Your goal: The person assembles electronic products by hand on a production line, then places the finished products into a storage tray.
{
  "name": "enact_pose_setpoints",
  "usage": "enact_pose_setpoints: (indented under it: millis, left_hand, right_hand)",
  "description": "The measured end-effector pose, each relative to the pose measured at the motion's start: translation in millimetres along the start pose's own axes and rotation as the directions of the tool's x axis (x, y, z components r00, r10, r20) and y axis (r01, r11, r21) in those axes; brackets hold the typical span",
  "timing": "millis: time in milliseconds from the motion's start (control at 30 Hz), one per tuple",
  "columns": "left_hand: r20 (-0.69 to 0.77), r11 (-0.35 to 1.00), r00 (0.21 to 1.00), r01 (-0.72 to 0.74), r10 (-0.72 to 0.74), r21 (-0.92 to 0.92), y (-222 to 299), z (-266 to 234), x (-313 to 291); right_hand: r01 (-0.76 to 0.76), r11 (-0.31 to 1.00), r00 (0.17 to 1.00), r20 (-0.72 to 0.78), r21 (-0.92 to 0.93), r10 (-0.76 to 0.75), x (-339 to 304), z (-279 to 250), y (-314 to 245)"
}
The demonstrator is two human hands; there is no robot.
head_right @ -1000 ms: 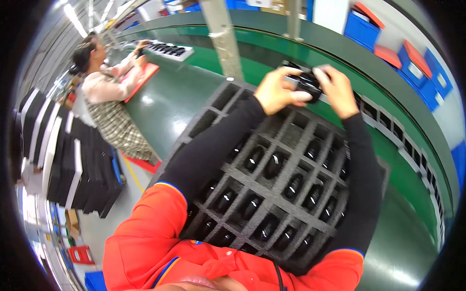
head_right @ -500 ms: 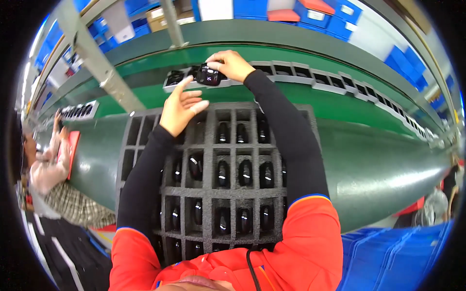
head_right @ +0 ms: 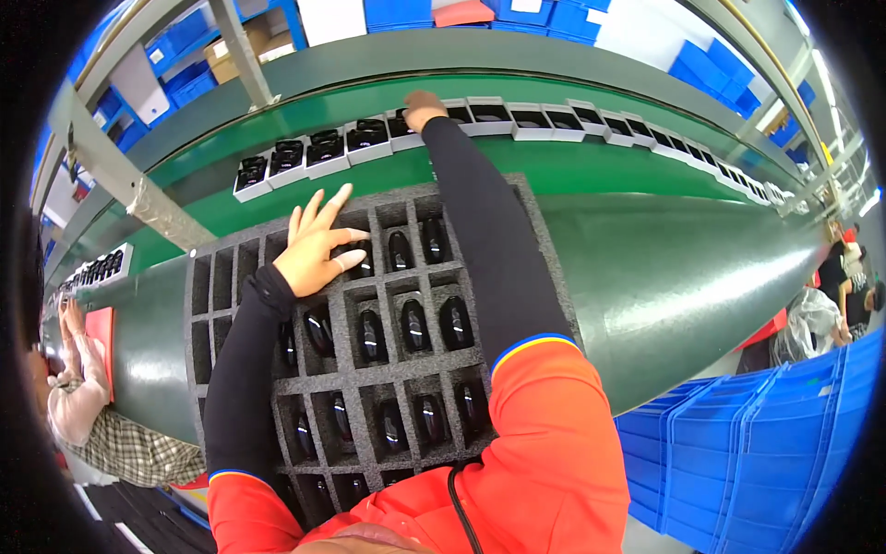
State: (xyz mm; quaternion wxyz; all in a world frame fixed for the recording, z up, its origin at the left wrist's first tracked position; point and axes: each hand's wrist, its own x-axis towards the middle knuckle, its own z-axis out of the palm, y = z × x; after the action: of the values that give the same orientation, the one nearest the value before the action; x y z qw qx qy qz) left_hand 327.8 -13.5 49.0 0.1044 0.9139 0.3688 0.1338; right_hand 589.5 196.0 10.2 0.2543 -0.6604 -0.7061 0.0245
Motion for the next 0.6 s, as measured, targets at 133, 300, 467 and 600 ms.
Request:
enact_pose_setpoints:
  millis: [133, 300, 467, 600]
  left_hand:
    - [-0.169, 0.902, 0.985, -0.113, 0.045, -0.416, -11, -7, 5]
    - [-0.159, 0.067, 0.81, -0.147, -0.564, -0.987, -28, -29, 0]
    - [-0.272, 0.189, 0.849, -0.207, -0.453, -0.96, -23, -31, 6]
    - [-0.278, 0.215, 0.819, -0.193, -0.502, -0.957, -33, -30, 3]
  right_hand:
    - [0.158, 0.935, 0.986, -0.108, 0.317, -0.13, -15, -28, -44]
    - [0.147, 0.514, 0.74, 0.251, 0.845, -0.624, -74, -82, -153]
    - [0.074, 0.644, 0.825, 0.316, 0.761, -0.468, -76, -72, -149]
    - [0.778, 0.535, 0.624, -0.312, 0.329, -0.716, -82, -66, -164]
